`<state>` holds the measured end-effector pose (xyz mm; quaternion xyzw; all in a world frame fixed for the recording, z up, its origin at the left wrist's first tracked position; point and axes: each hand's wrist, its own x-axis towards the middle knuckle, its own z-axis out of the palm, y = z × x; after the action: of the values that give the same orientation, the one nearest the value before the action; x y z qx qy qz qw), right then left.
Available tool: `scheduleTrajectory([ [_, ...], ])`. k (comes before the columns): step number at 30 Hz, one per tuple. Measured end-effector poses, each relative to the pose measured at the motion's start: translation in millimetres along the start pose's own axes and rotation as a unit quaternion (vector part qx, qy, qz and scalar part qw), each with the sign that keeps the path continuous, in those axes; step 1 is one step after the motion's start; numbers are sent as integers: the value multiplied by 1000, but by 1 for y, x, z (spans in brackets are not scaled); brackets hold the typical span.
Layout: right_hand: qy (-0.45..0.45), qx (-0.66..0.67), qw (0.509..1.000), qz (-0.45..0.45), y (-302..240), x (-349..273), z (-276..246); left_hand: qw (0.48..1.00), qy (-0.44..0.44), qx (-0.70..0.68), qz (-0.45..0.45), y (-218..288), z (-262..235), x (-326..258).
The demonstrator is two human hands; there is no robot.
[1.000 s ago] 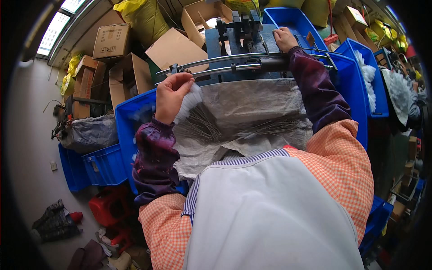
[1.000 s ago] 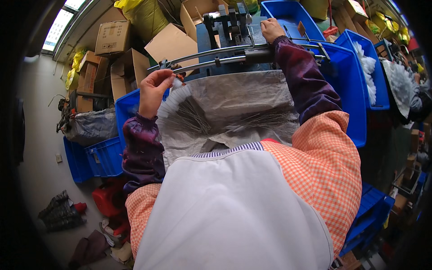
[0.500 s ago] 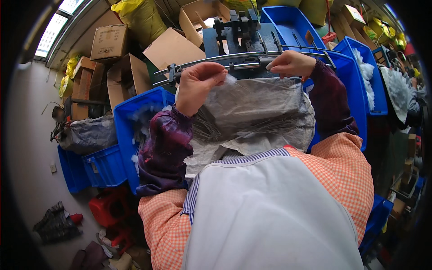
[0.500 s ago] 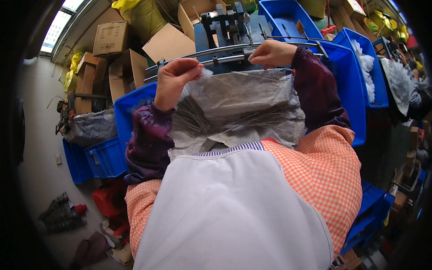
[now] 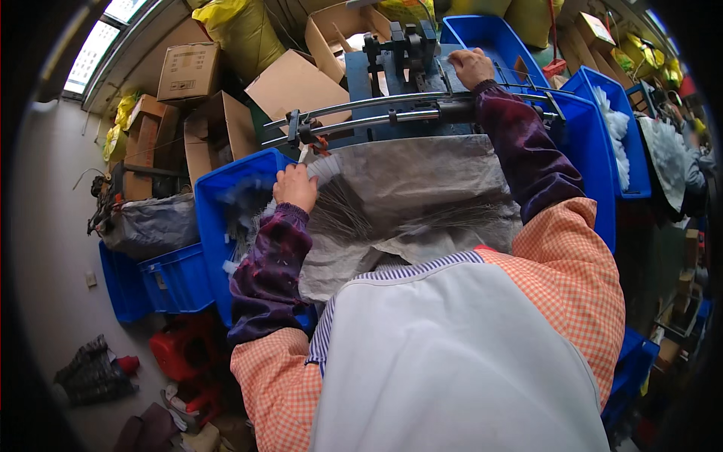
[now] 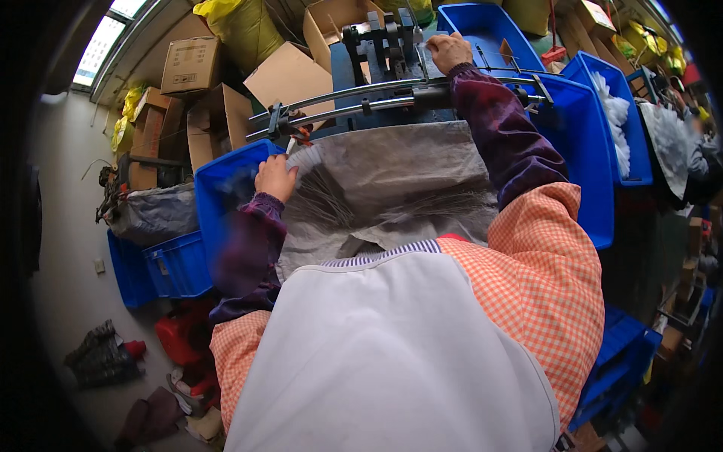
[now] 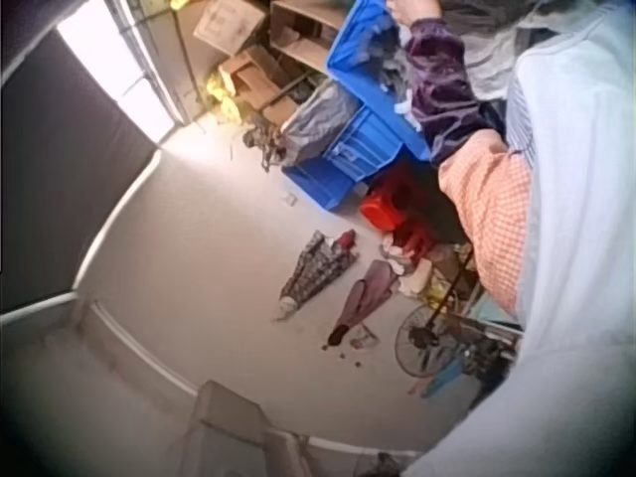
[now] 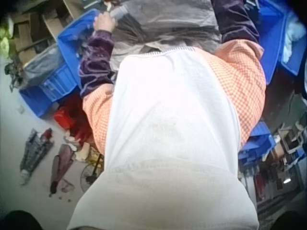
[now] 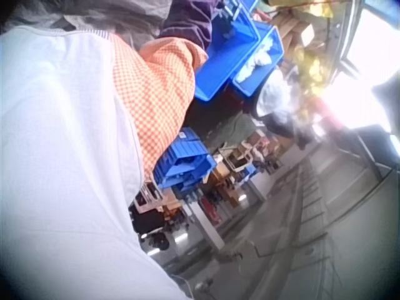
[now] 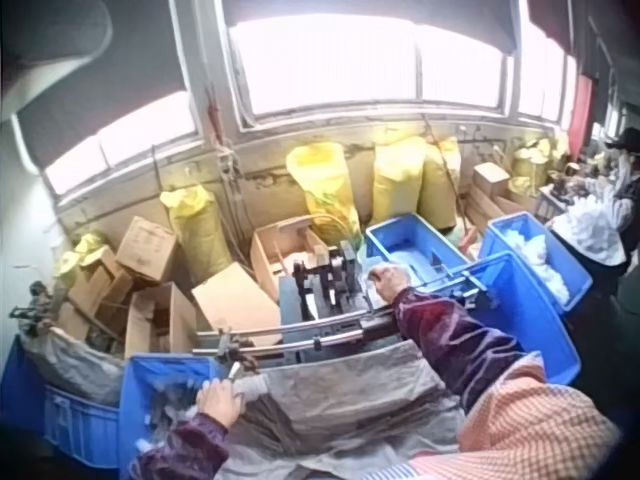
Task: The person assembles or processes small white textile components using an industrial machine.
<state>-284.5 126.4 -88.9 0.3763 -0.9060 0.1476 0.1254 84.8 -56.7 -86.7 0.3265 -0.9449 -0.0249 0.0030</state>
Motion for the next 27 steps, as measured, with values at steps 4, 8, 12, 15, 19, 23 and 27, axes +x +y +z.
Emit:
scheduleTrajectory([
  [4, 4, -14, 1000, -3, 1, 6, 4, 996, -37, -66, -36, -22, 10, 1],
  [8, -8, -6, 1000, 0, 3, 8, 9, 985, -36, -149, -72, -22, -6, 4],
  [12, -26, -7, 1000, 9, 5, 10, 12, 991, -12, -120, -52, -25, -9, 3],
  [15, -19, 12, 1000, 3, 7, 9, 13, 986, -9, -160, -37, -33, -7, 5],
  [19, -28, 8, 999, 13, 8, 11, 15, 956, 1, -294, -20, -33, -9, 5],
  [23, -29, 14, 999, 20, 13, 12, 17, 934, -7, -354, -37, -29, -19, 4],
  [27, -50, 21, 998, 28, 11, 13, 17, 889, 0, -454, -51, -30, -24, 5],
])
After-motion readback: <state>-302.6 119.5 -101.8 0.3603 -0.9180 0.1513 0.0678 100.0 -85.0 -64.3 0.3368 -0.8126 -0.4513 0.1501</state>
